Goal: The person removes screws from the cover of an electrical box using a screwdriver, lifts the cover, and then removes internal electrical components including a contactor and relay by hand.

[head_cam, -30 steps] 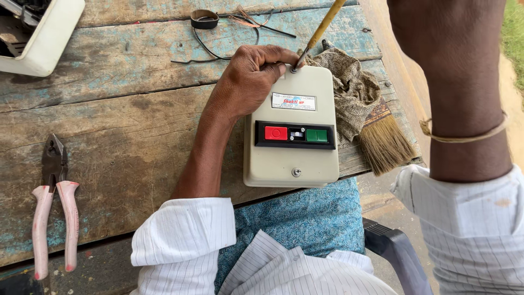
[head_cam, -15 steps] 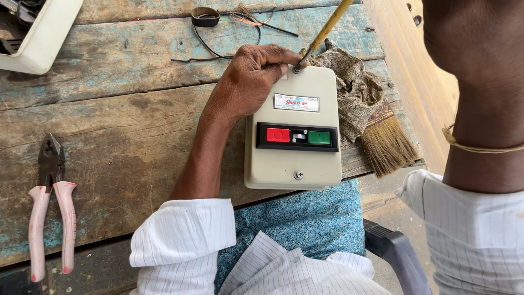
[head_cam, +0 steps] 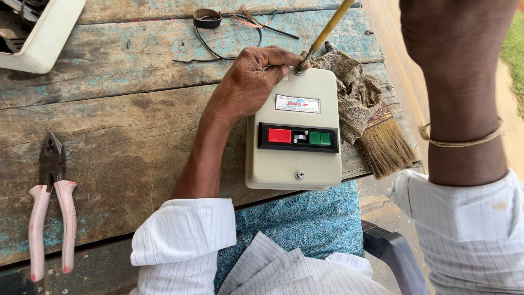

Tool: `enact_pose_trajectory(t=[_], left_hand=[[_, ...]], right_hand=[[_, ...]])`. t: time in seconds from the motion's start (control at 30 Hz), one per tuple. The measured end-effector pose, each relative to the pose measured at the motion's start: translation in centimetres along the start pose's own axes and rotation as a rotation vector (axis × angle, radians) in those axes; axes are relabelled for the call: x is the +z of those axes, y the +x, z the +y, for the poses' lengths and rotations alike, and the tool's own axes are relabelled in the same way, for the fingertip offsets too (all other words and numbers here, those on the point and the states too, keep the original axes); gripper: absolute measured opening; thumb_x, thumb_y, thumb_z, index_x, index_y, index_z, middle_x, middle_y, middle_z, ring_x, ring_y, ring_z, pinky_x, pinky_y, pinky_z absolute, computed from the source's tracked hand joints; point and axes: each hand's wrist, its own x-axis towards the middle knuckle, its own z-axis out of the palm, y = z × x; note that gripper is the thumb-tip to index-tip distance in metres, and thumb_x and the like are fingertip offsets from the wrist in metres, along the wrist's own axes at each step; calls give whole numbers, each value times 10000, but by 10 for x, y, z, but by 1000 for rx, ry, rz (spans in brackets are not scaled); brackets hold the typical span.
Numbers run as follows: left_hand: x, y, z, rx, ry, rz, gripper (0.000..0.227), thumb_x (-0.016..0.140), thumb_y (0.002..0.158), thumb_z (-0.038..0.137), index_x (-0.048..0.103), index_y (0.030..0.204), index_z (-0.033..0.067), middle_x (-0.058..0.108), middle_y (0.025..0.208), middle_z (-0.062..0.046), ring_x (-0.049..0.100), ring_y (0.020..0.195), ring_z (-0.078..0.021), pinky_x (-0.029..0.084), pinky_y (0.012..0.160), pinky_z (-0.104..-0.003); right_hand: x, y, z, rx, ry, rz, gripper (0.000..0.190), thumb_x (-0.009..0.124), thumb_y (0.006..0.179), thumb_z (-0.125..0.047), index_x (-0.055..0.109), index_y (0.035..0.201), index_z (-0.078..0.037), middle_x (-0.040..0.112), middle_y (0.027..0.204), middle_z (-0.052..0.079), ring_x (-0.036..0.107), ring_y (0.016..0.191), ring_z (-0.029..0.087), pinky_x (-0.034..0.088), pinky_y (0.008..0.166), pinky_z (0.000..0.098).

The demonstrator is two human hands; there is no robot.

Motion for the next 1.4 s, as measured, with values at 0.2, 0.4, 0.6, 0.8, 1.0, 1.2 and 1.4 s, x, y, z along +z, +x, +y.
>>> enact_pose_trajectory(t=[0.2, 0.4, 0.6, 0.8, 1.0, 1.2, 1.4], left_hand=[[-1, 0, -2, -19, -27, -4, 247, 610, 948, 85, 802, 1091, 148, 785, 1076, -31, 736, 1022, -155, 584, 958, -332], [-1, 1, -3, -21, -70, -11, 259, 585, 966, 87, 801, 1091, 155, 789, 1055, -24, 746, 966, -134, 628, 922, -310], [-1, -3, -3, -27, -61, -15, 255, 583, 969, 80, 800, 1082, 156, 794, 1028, -5, 752, 945, -119, 625, 899, -309], [-1, 1, -2, 30, -91, -18, 267, 577, 966, 75, 804, 1085, 152, 784, 1031, -16, 745, 945, -127, 632, 903, -314], [-2, -4, 4, -42, -67, -31, 271, 576, 962, 78, 803, 1086, 160, 787, 1040, -10, 740, 958, -124, 609, 929, -329], [-2, 13, 27, 119, 150, 38, 233, 635, 928, 76, 819, 1063, 126, 798, 1082, -57, 745, 1010, -145, 527, 992, -395], [9, 29, 38, 192, -86, 69, 265, 780, 933, 292, 754, 903, 30, 690, 738, -72, 618, 685, -140, 528, 625, -346]], right_hand=[[1, 5, 0, -3, 7, -9, 213, 690, 1120, -229, 538, 1086, -84, 612, 849, 42, 608, 730, 100, 503, 684, 244], [4, 1, 6, 4, -11, 10, 207, 695, 1123, -215, 537, 1106, -81, 621, 866, 46, 622, 744, 102, 516, 692, 246], [4, -8, 1, 13, -14, 20, 204, 699, 1126, -201, 537, 1127, -78, 630, 883, 51, 635, 758, 105, 530, 701, 247], [5, -3, -1, -4, -32, 21, 202, 704, 1129, -187, 537, 1147, -74, 639, 900, 55, 649, 772, 108, 543, 709, 248], [8, -4, 0, 26, -49, 29, 203, 708, 1132, -173, 537, 1167, -71, 648, 916, 59, 662, 786, 110, 556, 717, 250], [20, 8, 3, 57, -171, 32, 205, 713, 1135, -159, 536, 1187, -68, 657, 933, 64, 676, 800, 113, 570, 725, 251], [30, 15, -19, 142, -364, -43, 210, 717, 1138, -145, 536, 1208, -65, 666, 950, 68, 689, 814, 115, 583, 733, 252]])
